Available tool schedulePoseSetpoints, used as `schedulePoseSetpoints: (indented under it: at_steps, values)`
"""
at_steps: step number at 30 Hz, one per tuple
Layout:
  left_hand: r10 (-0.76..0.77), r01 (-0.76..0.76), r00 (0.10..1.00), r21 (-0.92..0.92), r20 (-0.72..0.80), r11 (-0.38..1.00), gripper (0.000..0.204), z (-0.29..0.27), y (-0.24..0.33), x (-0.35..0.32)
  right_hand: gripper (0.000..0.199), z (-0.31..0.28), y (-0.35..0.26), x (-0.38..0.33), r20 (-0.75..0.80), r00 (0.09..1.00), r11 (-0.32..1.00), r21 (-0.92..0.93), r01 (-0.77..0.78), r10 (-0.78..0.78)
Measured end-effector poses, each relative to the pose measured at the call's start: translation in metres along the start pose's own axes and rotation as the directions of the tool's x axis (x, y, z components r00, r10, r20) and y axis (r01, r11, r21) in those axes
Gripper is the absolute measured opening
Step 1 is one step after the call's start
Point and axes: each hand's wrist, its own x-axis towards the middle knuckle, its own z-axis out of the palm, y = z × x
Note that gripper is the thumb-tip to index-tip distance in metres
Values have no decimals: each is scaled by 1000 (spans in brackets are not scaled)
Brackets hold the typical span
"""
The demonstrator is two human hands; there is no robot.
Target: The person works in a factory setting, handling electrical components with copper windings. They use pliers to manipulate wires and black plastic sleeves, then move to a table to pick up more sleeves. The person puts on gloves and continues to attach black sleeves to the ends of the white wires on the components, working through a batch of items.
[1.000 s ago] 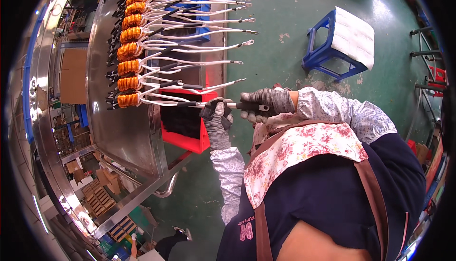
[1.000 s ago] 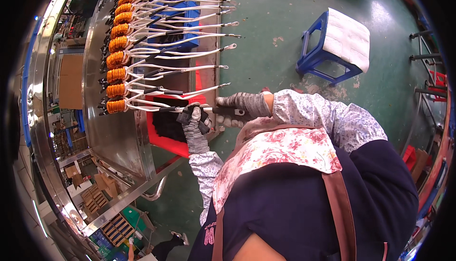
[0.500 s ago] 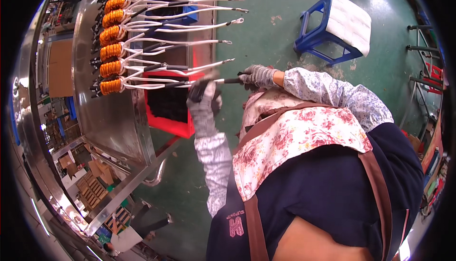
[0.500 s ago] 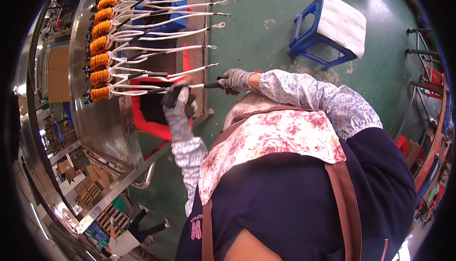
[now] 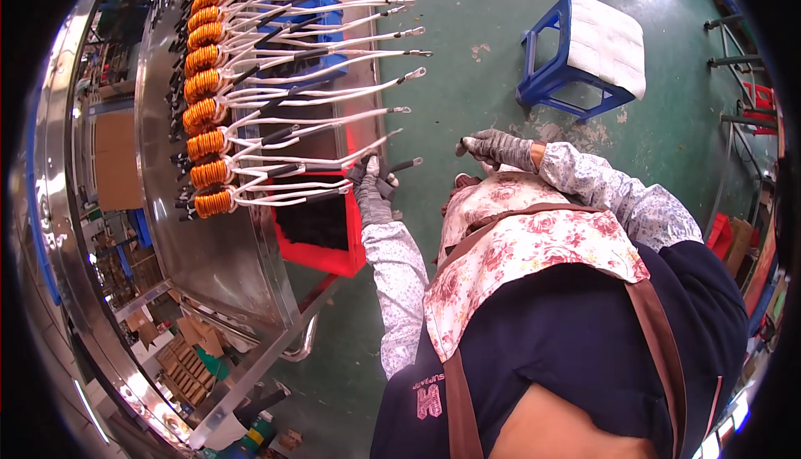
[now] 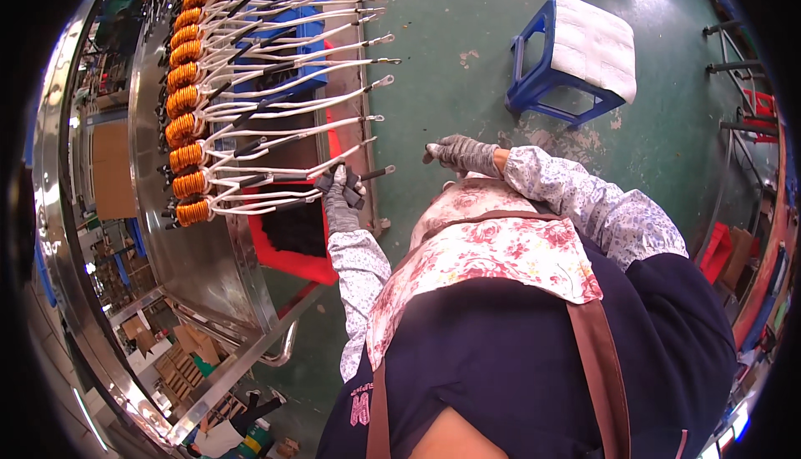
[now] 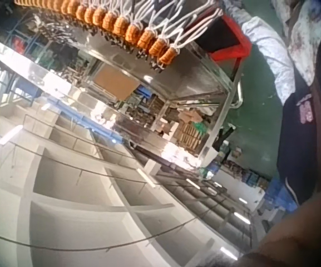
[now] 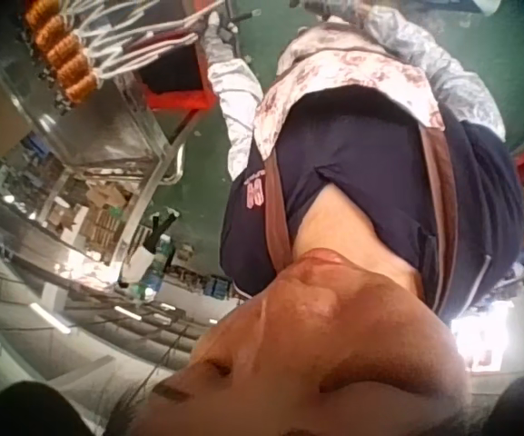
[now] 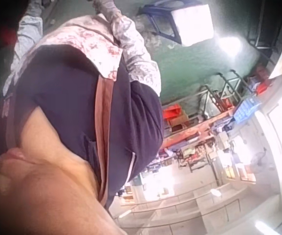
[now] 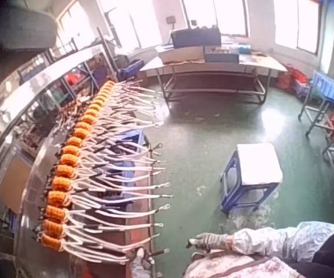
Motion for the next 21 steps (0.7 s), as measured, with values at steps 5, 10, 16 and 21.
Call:
schedulePoseSetpoints:
  at_steps: [5,10,16,21]
  values:
    - [-50,66,991,125,-126,990,12,-19,-15,4,40,4,-21,-13,-14,994,994,-5,105,-105]
    - [37,-39,976,1,214,999,18,-2,8,7,39,2,-10,1,6,995,995,40,95,-95]
    - [71,-16,865,-116,496,993,24,23,32,-19,32,-2,-19,-1,-43,979,979,-55,198,-200]
    - [110,-34,876,-167,469,985,21,23,42,-49,25,-4,-26,-22,-27,973,973,20,230,-230]
